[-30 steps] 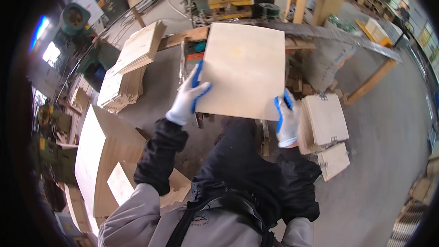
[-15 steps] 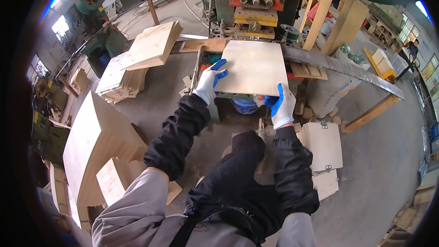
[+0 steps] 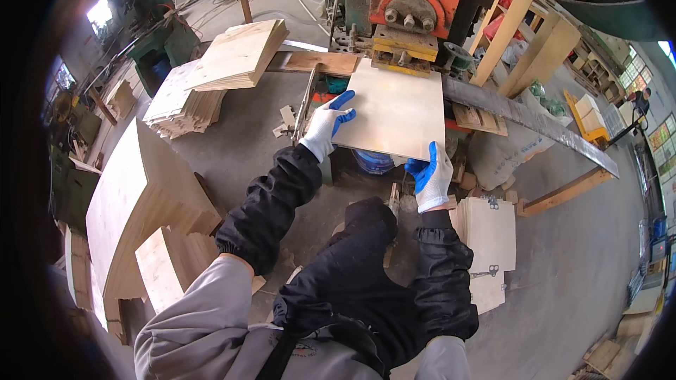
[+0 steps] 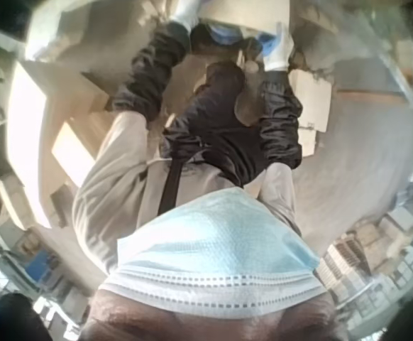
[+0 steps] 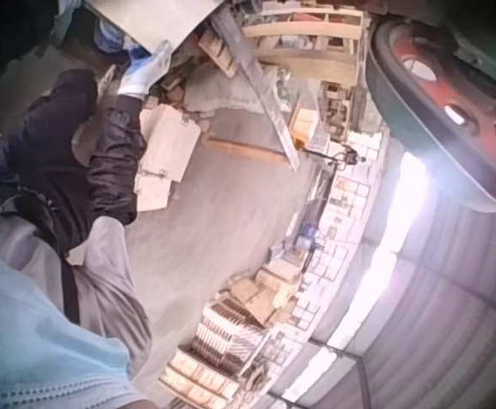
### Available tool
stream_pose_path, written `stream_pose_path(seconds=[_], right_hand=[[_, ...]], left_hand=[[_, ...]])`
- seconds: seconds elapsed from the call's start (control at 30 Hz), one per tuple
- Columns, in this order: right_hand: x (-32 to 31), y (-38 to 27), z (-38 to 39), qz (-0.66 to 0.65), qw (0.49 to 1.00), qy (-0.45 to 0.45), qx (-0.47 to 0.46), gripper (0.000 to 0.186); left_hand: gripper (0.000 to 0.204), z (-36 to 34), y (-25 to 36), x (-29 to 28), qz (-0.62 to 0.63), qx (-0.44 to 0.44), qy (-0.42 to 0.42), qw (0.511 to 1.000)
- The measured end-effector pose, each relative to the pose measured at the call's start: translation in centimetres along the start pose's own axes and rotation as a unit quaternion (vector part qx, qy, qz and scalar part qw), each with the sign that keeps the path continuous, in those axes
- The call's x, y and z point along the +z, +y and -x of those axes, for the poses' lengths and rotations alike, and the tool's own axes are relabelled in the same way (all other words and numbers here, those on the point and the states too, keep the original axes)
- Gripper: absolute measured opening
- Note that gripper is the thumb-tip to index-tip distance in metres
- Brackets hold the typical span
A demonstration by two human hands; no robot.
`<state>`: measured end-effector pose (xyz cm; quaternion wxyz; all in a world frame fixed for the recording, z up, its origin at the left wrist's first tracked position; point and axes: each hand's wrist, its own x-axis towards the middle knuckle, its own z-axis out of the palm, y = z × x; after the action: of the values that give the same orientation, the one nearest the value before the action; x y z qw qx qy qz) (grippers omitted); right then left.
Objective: Feeding wooden panels into a press machine to attach hinges and then stacking them.
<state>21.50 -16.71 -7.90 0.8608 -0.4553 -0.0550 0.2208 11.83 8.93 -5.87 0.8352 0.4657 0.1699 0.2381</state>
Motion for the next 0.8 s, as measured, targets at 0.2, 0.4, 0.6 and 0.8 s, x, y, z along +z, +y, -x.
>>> stream_pose_path(seconds=[0.2,0.4,0.6,0.8], right_hand=[[0.4,0.6,-0.1,-0.034,0.999,-0.015,-0.011,0.031],[-3.8,-1.6,6.2,0.026,0.995,0.035,-0.087,0.029],[-4.9,-15.3,10.9,0.295,0.909,-0.008,-0.294,0.026],[3.4,-16.9,9.1,0.384,0.869,-0.088,-0.3,0.059]], left_hand=[[0.056,0.3,0.2,0.2,-0.02,0.004,0.024,1.0],[0.053,7.4,1.5,0.9,-0.598,0.213,0.094,0.767],[0.082,14.1,6.5,8.3,-0.649,0.527,-0.093,0.541],[0.061,14.5,1.5,4.9,-0.523,0.206,-0.276,0.78]])
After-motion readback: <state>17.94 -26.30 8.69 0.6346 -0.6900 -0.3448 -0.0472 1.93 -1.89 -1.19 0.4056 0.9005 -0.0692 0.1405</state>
